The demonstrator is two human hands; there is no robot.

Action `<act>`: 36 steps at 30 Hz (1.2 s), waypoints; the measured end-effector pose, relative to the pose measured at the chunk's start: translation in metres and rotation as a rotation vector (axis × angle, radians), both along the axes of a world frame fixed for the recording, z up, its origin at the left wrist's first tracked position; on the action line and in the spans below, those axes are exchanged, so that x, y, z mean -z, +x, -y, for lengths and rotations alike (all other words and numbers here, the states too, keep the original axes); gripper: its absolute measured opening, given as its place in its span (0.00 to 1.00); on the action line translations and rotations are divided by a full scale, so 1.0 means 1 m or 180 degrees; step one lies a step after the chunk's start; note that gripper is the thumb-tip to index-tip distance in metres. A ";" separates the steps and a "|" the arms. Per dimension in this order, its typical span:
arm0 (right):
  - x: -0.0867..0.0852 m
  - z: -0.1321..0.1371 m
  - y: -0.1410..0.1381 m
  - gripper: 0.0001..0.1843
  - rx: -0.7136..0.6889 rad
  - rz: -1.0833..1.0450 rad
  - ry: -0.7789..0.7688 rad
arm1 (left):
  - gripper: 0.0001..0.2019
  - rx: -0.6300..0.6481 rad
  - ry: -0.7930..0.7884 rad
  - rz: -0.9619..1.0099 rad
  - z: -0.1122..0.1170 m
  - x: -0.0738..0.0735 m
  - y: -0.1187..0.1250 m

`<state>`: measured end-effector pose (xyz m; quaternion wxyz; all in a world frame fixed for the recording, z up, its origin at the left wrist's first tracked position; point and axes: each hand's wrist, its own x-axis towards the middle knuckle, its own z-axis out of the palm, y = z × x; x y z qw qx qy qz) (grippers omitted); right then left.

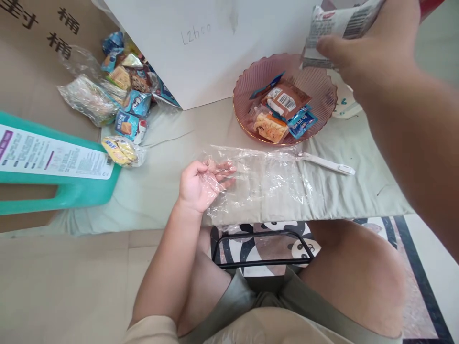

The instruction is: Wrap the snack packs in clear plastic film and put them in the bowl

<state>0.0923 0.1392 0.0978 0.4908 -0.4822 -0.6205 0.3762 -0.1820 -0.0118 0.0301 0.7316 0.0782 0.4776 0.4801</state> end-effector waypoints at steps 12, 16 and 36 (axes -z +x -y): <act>0.057 0.097 0.017 0.09 0.1264 0.0264 0.0577 | 0.10 0.0613 0.0405 0.0058 0.003 -0.007 0.000; 0.090 0.145 0.024 0.31 0.0301 -0.0211 0.0443 | 0.15 0.0688 0.0467 0.0063 0.007 -0.008 -0.001; 0.103 0.138 0.002 0.09 0.0017 0.1131 0.0758 | 0.11 0.0745 0.0665 -0.0296 0.001 0.011 -0.015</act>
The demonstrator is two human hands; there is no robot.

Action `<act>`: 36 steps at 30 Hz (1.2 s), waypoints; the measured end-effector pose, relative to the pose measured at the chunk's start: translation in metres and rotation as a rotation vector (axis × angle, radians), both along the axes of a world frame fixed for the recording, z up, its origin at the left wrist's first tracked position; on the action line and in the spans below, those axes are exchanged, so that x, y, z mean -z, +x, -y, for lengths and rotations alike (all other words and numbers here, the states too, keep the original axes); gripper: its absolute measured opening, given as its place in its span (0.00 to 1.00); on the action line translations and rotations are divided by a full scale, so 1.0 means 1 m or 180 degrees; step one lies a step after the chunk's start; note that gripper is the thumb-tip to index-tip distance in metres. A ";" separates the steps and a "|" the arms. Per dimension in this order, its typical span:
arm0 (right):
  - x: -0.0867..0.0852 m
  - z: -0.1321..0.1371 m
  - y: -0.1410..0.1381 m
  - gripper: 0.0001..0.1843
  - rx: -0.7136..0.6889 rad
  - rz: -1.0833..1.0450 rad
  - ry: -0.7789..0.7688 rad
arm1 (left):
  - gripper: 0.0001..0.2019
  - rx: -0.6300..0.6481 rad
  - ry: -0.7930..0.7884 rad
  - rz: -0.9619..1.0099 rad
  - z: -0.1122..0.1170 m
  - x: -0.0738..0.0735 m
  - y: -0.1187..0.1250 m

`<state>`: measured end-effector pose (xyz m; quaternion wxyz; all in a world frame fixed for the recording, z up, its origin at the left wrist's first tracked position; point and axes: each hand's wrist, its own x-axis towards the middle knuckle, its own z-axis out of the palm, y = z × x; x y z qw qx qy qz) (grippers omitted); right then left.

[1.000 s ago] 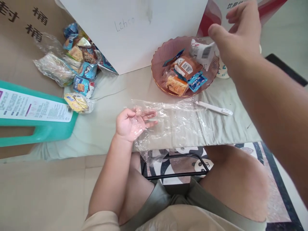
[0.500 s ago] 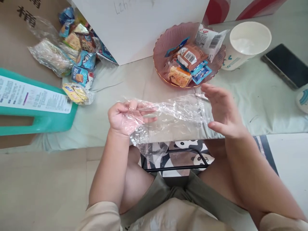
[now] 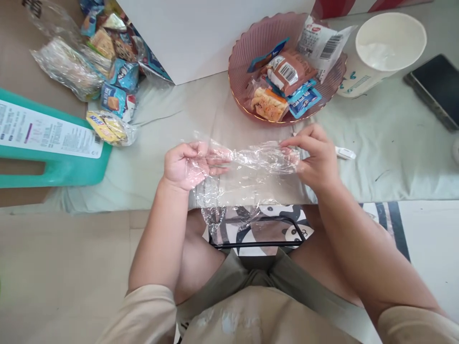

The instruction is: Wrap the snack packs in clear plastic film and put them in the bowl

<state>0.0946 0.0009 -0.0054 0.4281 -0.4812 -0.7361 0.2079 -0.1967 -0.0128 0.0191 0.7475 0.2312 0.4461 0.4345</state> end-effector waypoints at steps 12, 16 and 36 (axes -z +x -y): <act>-0.003 0.015 0.003 0.12 0.0896 -0.1138 -0.0248 | 0.23 -0.1123 0.1014 -0.1383 0.002 0.017 0.001; 0.007 0.010 0.002 0.17 0.0993 -0.1300 -0.0152 | 0.27 -0.0209 0.0682 -0.1230 0.004 0.017 0.003; 0.013 0.003 0.015 0.20 0.0507 -0.1558 -0.1556 | 0.15 -0.0531 0.1414 -0.1766 -0.001 0.026 -0.014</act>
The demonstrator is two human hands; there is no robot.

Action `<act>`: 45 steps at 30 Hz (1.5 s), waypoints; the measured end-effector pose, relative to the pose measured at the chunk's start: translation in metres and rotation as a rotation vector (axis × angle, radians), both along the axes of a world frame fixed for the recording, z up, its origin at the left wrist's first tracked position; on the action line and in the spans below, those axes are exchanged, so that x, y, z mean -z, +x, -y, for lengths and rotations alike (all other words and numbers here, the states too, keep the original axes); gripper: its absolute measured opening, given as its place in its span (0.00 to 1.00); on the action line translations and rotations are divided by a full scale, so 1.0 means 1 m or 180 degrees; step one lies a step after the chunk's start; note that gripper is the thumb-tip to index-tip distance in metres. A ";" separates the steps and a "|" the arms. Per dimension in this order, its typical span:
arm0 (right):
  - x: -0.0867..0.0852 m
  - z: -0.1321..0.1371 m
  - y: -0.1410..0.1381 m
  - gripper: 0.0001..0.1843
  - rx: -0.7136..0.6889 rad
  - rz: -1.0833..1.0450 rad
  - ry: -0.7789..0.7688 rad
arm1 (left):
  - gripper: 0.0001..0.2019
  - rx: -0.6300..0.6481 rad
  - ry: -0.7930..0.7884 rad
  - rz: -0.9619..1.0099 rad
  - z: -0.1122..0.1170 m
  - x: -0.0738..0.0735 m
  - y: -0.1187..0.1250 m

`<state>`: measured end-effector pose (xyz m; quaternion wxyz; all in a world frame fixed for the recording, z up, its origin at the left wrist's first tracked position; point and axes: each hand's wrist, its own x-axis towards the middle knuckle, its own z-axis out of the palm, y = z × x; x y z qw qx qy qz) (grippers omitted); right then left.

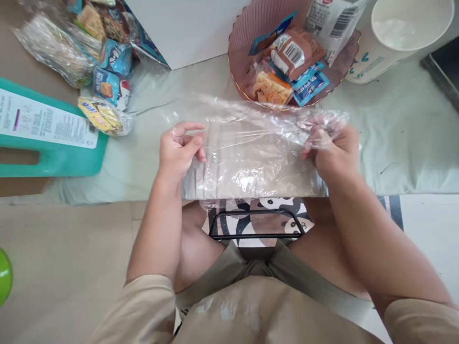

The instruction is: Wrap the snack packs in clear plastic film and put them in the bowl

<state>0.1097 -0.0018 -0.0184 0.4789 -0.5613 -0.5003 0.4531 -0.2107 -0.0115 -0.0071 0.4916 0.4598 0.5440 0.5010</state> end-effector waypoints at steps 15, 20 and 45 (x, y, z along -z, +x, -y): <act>0.008 -0.008 0.004 0.14 0.0010 -0.0600 0.0237 | 0.07 0.0039 -0.0666 0.0872 0.001 -0.015 -0.009; 0.004 -0.008 0.012 0.14 0.0029 -0.0430 0.0019 | 0.06 -0.0049 -0.0814 0.0857 -0.001 -0.016 -0.007; -0.015 0.005 0.005 0.13 0.0144 -0.0181 0.0416 | 0.15 0.0163 -0.0637 0.0081 0.006 -0.007 0.000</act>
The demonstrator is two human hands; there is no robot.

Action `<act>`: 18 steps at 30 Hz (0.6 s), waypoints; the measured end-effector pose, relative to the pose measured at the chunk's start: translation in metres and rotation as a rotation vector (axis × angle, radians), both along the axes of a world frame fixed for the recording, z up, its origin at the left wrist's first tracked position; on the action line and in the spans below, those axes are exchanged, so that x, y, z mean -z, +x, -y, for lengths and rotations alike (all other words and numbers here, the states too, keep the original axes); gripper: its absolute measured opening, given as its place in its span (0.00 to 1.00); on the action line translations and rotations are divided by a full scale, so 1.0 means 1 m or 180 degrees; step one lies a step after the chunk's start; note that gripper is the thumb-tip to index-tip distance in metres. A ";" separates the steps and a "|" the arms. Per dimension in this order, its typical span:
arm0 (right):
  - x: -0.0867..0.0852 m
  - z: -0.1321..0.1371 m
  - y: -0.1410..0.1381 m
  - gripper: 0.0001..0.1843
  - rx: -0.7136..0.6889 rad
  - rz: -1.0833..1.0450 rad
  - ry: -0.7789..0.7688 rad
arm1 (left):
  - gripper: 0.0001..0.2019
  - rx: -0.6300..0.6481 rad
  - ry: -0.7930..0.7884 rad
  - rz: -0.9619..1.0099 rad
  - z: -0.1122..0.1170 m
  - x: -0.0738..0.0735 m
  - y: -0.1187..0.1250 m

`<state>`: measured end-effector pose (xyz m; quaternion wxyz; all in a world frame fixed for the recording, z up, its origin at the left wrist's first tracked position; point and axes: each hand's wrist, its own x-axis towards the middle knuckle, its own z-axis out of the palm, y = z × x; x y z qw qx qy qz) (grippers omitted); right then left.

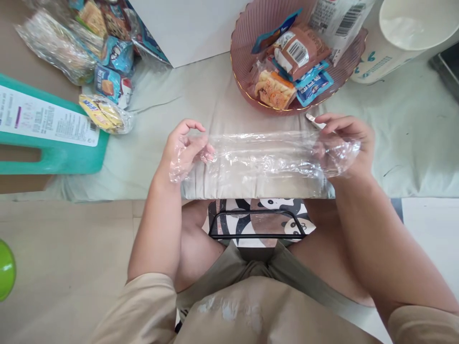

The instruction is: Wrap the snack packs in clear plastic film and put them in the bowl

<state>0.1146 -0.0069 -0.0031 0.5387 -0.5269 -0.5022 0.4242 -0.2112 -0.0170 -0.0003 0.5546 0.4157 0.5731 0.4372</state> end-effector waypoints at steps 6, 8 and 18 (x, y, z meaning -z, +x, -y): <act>0.003 -0.009 0.015 0.29 -0.0271 -0.0558 -0.0518 | 0.15 -0.0150 -0.0049 0.0487 0.000 -0.009 0.001; 0.004 -0.012 0.017 0.29 -0.0329 -0.0740 -0.0451 | 0.15 -0.0254 -0.0072 0.0523 -0.003 -0.010 0.001; 0.003 -0.017 0.003 0.10 0.0289 -0.0816 -0.0547 | 0.09 -0.0262 0.0150 0.0575 -0.009 -0.008 -0.002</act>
